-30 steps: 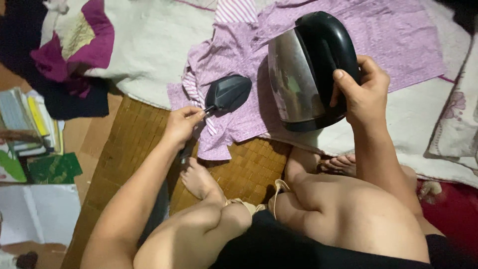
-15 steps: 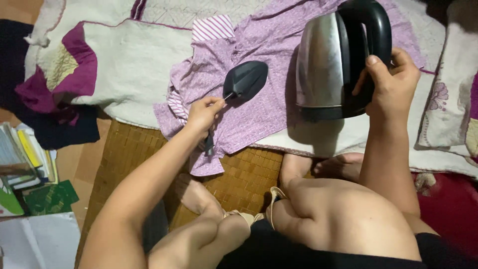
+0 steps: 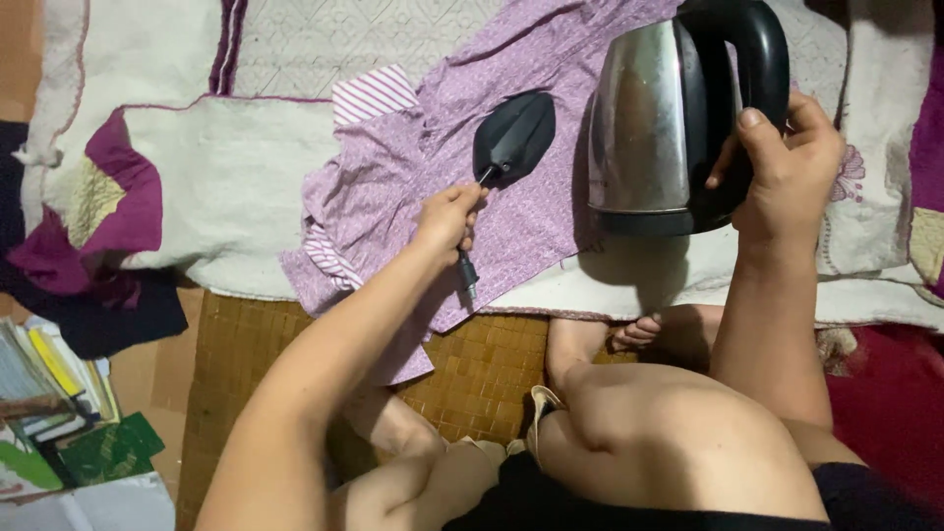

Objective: Steaming a purple shirt using the steam from an electric kettle while smoothing it with a spatula.

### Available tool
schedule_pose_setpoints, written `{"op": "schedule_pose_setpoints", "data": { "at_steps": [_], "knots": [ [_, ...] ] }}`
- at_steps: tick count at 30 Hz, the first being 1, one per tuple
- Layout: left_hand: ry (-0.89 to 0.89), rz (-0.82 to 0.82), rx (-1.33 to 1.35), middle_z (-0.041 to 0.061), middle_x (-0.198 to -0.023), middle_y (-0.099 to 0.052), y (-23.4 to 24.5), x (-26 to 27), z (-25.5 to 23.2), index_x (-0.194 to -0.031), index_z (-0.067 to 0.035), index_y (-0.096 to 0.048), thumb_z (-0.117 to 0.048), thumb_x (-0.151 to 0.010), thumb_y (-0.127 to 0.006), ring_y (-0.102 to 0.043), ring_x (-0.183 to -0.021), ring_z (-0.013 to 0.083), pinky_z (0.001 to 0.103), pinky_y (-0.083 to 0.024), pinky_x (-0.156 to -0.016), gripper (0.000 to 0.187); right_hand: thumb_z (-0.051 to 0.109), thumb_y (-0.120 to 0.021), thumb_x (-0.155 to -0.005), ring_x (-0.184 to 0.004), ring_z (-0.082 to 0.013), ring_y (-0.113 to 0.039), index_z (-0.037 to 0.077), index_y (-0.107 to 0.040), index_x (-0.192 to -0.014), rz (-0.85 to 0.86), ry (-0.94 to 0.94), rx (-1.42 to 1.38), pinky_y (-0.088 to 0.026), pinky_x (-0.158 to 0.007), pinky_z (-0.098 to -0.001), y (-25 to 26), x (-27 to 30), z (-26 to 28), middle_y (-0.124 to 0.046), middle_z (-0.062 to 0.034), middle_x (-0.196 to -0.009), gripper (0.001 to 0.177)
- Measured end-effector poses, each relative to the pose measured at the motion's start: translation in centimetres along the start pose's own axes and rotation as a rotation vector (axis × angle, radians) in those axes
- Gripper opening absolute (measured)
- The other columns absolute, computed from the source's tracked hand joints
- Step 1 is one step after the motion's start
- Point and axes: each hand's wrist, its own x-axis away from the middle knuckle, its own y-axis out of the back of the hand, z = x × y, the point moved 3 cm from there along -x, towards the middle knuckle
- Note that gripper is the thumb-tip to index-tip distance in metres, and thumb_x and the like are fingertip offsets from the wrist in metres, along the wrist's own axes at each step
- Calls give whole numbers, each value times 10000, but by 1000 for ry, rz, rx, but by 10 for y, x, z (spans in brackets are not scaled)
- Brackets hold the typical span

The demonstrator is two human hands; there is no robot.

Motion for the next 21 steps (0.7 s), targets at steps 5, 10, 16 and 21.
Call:
{"op": "schedule_pose_setpoints", "data": {
  "at_steps": [5, 10, 16, 21],
  "knots": [
    [9, 39, 3, -52, -594, -460, -28, -19, -5, -996, -91, -727, -335, -1017, -603, -330, -405, 60, 258, -299, -358, 274, 29, -687, -1112, -604, -175, -616, -102, -593, -1165, -20, -12, -30, -520, -535, -296, 8, -4, -2, -652, -131, -853, 169],
    [36, 66, 19, -51, -599, -458, -55, -41, -9, -998, -95, -712, -336, -1015, -607, -323, -406, 61, 260, -278, -361, 264, 33, -689, -1102, -610, -172, -620, -98, -601, -1170, -70, 0, 0, -522, -534, -295, 14, -12, 1, -660, -129, -869, 171],
    [22, 104, 49, -47, -626, -469, -91, -68, -15, -993, -92, -719, -324, -1009, -628, -355, -440, 58, 256, -302, -386, 249, 28, -689, -1114, -605, -174, -602, -92, -589, -1172, -100, 30, 22, -508, -547, -291, 30, -22, 0, -646, -127, -860, 167],
    [21, 100, 92, -43, -631, -464, -122, -96, -21, -977, -82, -719, -334, -997, -650, -356, -443, 63, 260, -313, -392, 261, 54, -704, -1132, -589, -181, -594, -72, -569, -1145, -142, 11, -24, -515, -545, -303, 45, -29, -9, -617, -125, -799, 185]
  ]
}}
